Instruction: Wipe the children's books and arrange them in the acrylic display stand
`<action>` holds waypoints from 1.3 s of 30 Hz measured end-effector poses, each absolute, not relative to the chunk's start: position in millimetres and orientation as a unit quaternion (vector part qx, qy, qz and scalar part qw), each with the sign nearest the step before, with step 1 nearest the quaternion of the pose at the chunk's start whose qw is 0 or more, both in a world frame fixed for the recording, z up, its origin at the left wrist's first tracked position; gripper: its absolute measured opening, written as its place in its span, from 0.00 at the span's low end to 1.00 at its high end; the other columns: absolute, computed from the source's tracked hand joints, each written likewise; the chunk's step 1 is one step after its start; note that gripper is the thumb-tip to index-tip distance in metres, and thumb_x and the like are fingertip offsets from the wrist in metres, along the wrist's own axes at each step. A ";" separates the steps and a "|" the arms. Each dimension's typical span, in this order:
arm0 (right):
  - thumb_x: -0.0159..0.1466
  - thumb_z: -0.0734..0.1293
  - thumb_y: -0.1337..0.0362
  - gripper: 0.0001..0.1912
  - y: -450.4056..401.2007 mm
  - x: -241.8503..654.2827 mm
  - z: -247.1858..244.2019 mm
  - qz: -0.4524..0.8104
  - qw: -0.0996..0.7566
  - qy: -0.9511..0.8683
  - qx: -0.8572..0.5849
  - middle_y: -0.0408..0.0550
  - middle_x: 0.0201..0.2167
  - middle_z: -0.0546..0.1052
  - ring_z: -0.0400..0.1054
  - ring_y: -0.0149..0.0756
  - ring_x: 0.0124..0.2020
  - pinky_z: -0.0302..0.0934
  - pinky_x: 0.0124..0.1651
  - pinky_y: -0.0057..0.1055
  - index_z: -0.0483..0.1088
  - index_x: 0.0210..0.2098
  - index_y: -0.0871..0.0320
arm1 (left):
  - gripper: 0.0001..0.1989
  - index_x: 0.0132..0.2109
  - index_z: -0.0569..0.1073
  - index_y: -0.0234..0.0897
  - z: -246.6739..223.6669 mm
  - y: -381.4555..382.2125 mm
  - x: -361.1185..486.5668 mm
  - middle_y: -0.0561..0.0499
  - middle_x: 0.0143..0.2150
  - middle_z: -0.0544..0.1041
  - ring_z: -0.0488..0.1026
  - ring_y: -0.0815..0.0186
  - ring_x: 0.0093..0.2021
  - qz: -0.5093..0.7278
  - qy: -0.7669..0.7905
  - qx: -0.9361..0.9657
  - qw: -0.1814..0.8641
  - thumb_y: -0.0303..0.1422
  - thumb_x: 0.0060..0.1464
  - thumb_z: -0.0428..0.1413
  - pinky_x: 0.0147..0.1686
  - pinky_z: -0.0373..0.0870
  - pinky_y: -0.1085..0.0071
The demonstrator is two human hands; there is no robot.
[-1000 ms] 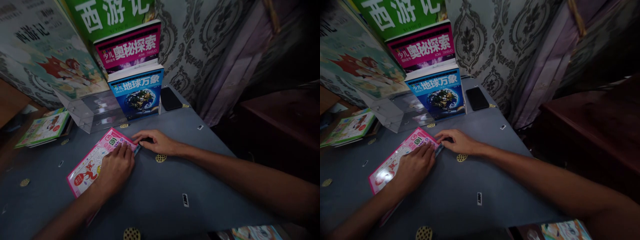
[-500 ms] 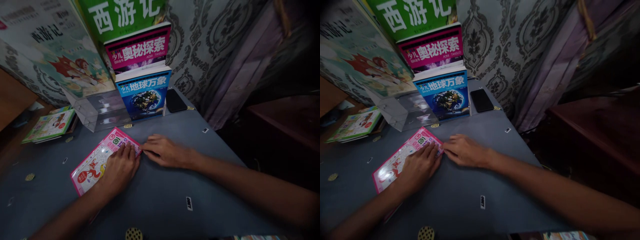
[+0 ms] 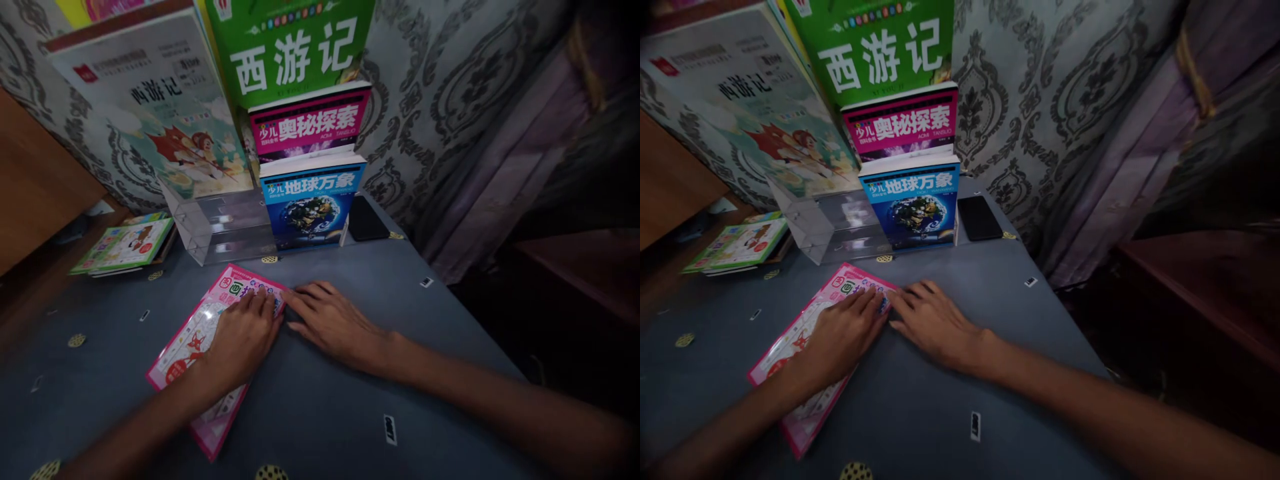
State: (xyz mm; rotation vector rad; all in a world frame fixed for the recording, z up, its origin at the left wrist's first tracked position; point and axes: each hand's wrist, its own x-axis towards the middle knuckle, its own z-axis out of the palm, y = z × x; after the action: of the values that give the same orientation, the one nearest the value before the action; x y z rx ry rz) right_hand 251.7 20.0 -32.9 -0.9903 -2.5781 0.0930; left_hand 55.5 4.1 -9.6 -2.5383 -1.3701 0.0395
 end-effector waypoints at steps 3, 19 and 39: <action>0.71 0.62 0.58 0.19 32.8 248.4 -31.9 0.048 0.185 -0.916 -0.353 0.60 0.52 0.76 0.68 0.49 0.54 0.60 0.55 0.48 0.66 0.57 0.60 | 0.17 0.55 0.72 0.30 -9.3 8.2 53.0 0.36 0.57 0.76 0.75 0.52 0.55 0.008 -0.477 -0.870 0.125 0.33 0.68 0.45 0.50 0.75 0.56; 0.72 0.61 0.56 0.21 72.6 226.7 -37.3 0.038 0.187 -0.912 -0.363 0.60 0.56 0.74 0.65 0.51 0.57 0.56 0.57 0.49 0.67 0.57 0.63 | 0.17 0.57 0.70 0.32 -2.4 28.9 47.1 0.37 0.57 0.75 0.77 0.54 0.52 0.028 -0.524 -0.846 0.098 0.32 0.69 0.44 0.46 0.76 0.59; 0.72 0.59 0.51 0.24 62.8 215.2 -33.8 -0.023 0.144 -0.898 -0.414 0.59 0.56 0.74 0.65 0.52 0.56 0.52 0.57 0.50 0.68 0.57 0.62 | 0.19 0.60 0.69 0.33 -7.3 44.1 7.8 0.38 0.62 0.73 0.71 0.54 0.61 -0.028 -0.441 -0.896 0.045 0.35 0.67 0.46 0.58 0.71 0.55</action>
State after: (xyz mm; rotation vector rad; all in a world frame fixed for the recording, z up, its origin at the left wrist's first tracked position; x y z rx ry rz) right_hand 215.2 62.8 -33.8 -1.1945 -2.5894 -0.0656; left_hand 7.8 44.1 -7.3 -2.7375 -1.3472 -0.0842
